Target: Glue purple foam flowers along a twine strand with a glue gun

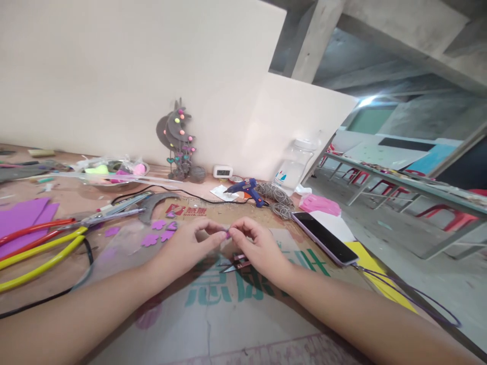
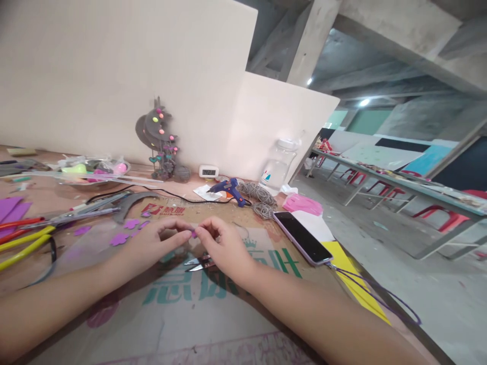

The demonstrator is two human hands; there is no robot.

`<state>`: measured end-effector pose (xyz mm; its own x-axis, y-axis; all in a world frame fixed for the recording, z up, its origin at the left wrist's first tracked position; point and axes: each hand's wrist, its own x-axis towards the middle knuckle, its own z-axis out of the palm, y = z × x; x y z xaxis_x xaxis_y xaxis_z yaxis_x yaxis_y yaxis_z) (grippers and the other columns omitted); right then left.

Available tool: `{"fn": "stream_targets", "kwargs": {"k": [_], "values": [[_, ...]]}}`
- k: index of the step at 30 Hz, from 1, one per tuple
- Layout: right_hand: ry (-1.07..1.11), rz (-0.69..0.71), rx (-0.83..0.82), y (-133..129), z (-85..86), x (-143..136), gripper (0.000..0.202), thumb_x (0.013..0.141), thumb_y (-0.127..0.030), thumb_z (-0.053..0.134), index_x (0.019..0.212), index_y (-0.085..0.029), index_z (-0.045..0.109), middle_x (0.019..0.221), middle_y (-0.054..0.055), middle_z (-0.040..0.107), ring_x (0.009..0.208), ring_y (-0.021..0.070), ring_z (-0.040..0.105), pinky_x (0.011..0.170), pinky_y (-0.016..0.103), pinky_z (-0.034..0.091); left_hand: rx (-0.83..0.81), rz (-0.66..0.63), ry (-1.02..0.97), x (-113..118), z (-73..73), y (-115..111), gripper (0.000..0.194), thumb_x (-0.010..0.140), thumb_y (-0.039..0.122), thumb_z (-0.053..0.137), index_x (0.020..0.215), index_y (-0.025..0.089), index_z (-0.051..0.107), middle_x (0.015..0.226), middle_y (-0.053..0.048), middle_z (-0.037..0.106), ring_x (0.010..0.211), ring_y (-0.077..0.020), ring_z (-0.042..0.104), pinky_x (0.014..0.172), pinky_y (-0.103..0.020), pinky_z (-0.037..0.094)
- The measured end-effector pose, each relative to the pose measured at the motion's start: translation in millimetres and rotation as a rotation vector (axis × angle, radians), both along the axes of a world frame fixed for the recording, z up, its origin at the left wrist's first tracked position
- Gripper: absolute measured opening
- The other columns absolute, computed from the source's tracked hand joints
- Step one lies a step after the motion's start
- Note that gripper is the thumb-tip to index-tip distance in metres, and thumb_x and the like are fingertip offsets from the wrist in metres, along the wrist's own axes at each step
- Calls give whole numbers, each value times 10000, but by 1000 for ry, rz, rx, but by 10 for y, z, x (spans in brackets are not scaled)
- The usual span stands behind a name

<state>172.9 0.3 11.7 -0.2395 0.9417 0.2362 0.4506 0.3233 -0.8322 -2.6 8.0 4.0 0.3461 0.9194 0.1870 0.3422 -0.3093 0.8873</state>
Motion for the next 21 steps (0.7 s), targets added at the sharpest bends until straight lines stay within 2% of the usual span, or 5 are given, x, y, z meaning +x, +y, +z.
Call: {"fn": "stream_targets", "kwargs": {"k": [8,10,14,21], "values": [[29,42,-30,15,-14,15,242,852,-386,454,819,-173,564,620,-30,487,547,92,435,532,211,368,-52,28,10,19,12,-18,211,779,356,522,827,174,616,745,6,639,646,-136,555,587,-223,401],[31,36,-29,14,-10,11,232,840,-378,474,847,-172,579,626,-29,494,554,94,439,543,215,374,-53,35,12,18,11,-15,211,781,361,518,809,175,611,745,5,640,644,-137,555,583,-223,399],[5,-15,-11,5,8,-6,186,806,-339,510,778,-168,578,640,-25,506,574,99,448,561,221,385,-38,30,25,17,3,-6,203,778,356,522,789,173,610,795,-8,648,713,-153,573,615,-229,414],[1,-21,-21,39,-26,17,228,830,-382,492,762,-172,550,633,-26,494,554,91,434,520,204,382,-64,3,-34,5,-27,22,274,802,359,492,977,183,608,880,-34,657,790,-177,589,698,-267,438]]}}
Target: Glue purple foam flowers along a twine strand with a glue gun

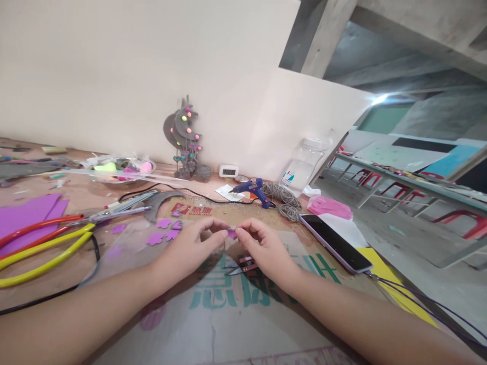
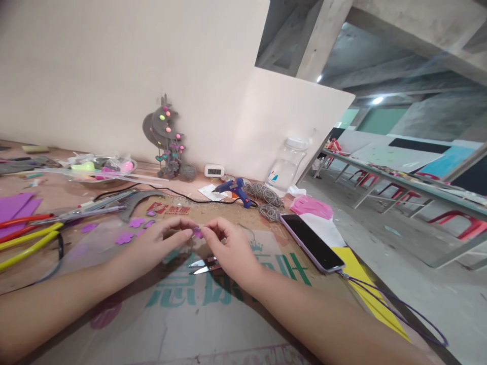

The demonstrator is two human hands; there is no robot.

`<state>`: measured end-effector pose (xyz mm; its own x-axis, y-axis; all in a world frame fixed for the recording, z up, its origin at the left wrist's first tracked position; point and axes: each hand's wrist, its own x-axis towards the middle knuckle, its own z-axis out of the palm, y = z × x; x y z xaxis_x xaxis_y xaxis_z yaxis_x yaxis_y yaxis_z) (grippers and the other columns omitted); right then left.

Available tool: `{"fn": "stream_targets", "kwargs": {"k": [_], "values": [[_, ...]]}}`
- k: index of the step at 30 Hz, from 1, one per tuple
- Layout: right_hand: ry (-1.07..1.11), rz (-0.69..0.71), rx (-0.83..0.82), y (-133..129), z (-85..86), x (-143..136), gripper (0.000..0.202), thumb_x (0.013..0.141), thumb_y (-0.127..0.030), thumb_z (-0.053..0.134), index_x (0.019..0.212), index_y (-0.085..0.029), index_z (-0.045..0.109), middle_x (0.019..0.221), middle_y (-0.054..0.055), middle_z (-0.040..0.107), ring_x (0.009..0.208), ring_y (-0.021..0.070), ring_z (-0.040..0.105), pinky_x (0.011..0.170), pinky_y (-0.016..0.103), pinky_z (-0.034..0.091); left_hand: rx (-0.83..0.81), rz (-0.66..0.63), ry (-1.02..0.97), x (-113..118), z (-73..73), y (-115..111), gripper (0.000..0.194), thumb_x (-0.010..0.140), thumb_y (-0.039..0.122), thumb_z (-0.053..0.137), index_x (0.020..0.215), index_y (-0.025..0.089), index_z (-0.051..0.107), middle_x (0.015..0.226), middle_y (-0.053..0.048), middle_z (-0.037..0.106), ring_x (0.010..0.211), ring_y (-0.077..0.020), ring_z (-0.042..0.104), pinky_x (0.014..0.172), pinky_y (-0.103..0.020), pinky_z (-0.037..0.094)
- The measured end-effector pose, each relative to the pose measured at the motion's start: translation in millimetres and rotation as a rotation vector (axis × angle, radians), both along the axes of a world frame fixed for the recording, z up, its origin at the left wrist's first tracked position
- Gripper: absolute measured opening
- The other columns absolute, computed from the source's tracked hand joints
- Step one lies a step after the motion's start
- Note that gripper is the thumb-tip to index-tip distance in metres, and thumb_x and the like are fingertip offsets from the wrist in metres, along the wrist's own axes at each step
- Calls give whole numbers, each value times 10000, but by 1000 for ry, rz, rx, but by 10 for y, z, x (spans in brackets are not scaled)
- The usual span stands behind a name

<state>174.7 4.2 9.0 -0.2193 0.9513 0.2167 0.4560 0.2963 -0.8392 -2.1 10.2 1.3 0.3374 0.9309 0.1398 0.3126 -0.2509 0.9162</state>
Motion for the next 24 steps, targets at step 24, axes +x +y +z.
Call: {"fn": "stream_targets", "kwargs": {"k": [24], "values": [[-86,2,44,-42,28,-27,172,823,-327,501,762,-185,578,649,-14,572,585,105,502,532,203,399,74,4,111,16,52,-36,242,813,365,459,740,177,592,709,8,597,690,-153,538,617,-235,384]]}}
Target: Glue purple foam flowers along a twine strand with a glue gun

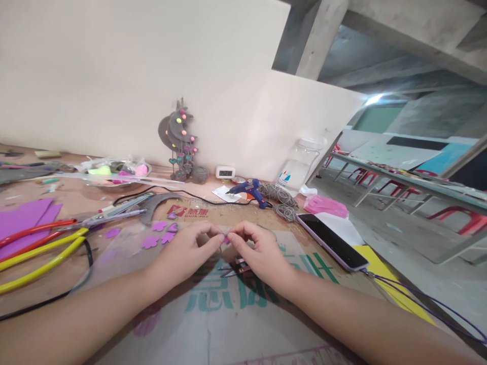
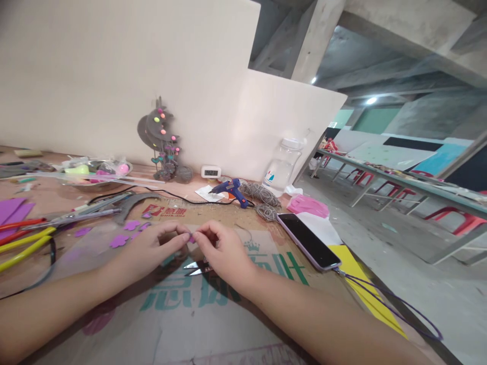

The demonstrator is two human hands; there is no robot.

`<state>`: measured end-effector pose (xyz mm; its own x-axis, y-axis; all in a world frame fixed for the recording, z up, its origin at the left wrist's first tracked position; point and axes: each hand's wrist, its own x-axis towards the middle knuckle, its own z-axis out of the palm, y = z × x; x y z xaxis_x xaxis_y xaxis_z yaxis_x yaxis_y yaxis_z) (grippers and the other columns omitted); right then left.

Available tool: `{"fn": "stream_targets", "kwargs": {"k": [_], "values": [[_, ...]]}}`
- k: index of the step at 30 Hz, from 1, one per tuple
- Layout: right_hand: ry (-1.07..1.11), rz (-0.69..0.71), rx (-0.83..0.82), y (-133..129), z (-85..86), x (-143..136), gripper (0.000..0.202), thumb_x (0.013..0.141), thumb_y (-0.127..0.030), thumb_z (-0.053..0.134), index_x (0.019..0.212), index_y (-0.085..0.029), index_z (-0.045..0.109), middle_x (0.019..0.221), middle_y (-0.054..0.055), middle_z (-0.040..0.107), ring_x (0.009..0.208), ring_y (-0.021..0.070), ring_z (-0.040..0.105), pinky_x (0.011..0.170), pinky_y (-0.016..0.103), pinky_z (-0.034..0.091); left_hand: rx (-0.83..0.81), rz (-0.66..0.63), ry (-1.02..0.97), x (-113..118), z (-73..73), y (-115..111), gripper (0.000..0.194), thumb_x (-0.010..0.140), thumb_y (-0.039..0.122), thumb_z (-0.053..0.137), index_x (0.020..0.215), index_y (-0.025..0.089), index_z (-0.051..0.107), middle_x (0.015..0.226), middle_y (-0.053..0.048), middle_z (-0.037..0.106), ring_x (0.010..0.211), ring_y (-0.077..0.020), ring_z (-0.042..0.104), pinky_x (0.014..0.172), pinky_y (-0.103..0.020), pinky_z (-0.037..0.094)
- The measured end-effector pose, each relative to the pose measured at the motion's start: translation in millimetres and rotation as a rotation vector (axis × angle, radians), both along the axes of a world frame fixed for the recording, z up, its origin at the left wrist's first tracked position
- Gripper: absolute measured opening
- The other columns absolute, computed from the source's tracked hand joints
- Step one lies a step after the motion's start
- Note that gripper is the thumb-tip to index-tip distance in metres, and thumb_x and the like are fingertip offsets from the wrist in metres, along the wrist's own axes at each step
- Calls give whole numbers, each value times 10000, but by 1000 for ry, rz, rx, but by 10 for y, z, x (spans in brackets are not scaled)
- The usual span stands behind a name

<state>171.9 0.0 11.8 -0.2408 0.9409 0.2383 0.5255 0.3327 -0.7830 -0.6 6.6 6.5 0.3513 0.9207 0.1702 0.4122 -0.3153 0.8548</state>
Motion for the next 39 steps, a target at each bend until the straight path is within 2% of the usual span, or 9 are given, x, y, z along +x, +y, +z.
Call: {"fn": "stream_targets", "kwargs": {"k": [7,13,17,21,24,30,35,39], "values": [[32,19,-10,6,-27,8,184,822,-337,501,773,-179,580,667,-12,566,590,100,502,541,204,405,-3,-5,15,-4,-21,-4,265,829,389,451,715,179,567,664,21,567,642,-140,530,592,-236,374],[137,0,-96,32,-28,14,222,829,-382,485,776,-174,542,631,-28,480,555,92,439,504,201,391,-55,-18,-73,-10,-28,-1,309,806,440,501,962,196,610,840,-18,644,796,-187,588,681,-268,431],[138,7,-66,40,-30,18,216,830,-374,489,753,-178,536,633,-30,471,567,92,438,506,193,374,-84,71,-232,-12,-49,22,413,864,477,376,1028,170,598,948,-53,645,915,-198,585,784,-289,444],[150,10,-102,40,-45,22,211,835,-374,486,768,-179,530,635,-32,465,562,89,434,496,186,374,-87,126,-226,-14,-46,49,411,879,442,345,941,145,621,907,-62,648,900,-197,583,800,-290,442],[173,5,-124,39,-53,21,215,836,-384,484,786,-179,524,638,-34,458,557,88,428,492,186,378,-51,80,-194,-17,-48,71,373,870,423,376,906,149,627,878,-50,651,865,-191,582,765,-274,442],[121,-24,-48,47,-41,26,212,842,-368,477,756,-179,518,639,-30,462,572,95,430,522,206,367,-23,15,-129,-21,-61,72,348,850,451,415,770,158,585,685,0,577,671,-152,539,579,-228,403],[113,-32,-19,48,-40,30,217,850,-367,469,747,-180,510,643,-31,466,582,97,434,545,214,363,-50,-3,-181,-23,-77,58,350,869,431,389,663,168,494,610,25,501,605,-124,491,569,-220,376],[110,-38,-19,53,-50,35,221,852,-371,461,756,-179,511,640,-32,460,574,97,426,532,216,353,-90,-21,-178,-16,-75,52,294,854,397,428,691,168,514,603,27,516,584,-116,482,558,-218,373]]}}
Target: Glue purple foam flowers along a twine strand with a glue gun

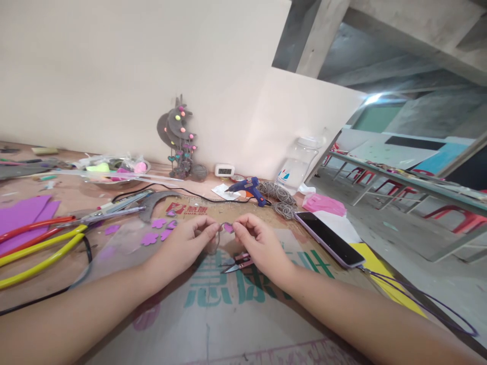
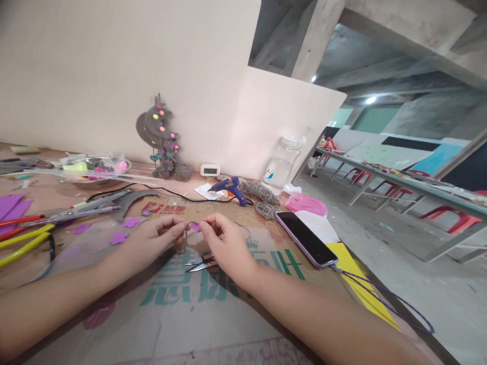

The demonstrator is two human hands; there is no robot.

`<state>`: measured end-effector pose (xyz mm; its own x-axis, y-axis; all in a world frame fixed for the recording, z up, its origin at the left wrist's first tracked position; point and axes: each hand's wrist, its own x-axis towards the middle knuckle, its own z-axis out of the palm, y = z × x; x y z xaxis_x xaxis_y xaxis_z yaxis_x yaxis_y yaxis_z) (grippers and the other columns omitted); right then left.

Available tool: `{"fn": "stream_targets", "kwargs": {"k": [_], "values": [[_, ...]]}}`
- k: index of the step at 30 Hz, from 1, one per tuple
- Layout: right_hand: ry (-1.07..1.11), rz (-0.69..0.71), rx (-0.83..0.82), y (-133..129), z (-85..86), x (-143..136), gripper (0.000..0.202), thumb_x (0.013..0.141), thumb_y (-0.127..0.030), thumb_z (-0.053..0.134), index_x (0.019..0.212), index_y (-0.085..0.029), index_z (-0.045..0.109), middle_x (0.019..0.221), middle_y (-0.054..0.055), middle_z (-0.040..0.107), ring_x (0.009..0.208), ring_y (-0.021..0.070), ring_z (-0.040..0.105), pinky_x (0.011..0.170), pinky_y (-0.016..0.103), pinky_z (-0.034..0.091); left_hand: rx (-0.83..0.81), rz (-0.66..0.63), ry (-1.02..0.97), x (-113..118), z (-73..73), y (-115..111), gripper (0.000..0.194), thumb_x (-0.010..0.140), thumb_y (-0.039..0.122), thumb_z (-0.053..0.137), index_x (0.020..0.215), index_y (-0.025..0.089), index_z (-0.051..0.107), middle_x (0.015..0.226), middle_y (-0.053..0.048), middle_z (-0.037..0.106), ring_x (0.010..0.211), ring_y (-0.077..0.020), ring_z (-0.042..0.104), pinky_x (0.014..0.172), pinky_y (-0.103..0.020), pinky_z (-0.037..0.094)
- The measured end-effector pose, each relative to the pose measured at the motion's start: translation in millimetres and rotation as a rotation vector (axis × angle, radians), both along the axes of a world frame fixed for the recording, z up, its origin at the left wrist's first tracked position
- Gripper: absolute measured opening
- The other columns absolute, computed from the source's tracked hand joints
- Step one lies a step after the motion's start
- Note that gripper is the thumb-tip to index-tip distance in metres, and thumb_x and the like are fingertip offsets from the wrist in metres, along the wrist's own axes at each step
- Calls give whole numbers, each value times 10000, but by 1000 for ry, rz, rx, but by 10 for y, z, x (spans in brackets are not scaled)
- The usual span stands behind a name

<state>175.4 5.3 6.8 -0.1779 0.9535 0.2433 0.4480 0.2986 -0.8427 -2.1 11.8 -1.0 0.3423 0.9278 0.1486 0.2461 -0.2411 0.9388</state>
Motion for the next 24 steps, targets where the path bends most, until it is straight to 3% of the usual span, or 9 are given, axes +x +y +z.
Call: {"fn": "stream_targets", "kwargs": {"k": [8,13,17,21,24], "values": [[-6,6,22,5,-7,7,199,848,-351,476,757,-181,524,632,-34,467,568,94,426,536,215,352,-61,7,8,13,16,-30,196,775,358,549,766,167,587,664,12,587,597,-117,528,548,-211,407],[31,15,0,1,-6,9,222,849,-379,473,763,-180,520,627,-35,463,566,96,432,529,215,353,-34,81,-80,5,31,-8,323,769,390,532,1015,189,592,831,-22,646,774,-167,595,664,-250,453],[53,-2,-7,-4,-2,12,220,849,-382,473,775,-181,523,631,-35,461,571,97,432,535,215,355,-36,163,-91,-7,74,23,322,818,375,398,857,180,651,730,-26,648,736,-181,598,657,-259,435],[69,9,-7,-7,1,11,218,849,-383,479,776,-181,519,628,-38,460,566,95,422,538,214,354,-25,177,-52,-35,2,76,311,799,447,467,744,183,621,702,-2,617,617,-141,542,548,-225,381],[77,6,-13,-10,3,9,215,850,-379,480,780,-180,522,634,-37,457,573,96,419,536,212,350,-79,186,-67,-53,-64,99,322,775,491,514,774,180,599,717,9,600,573,-116,512,516,-209,356]]}}
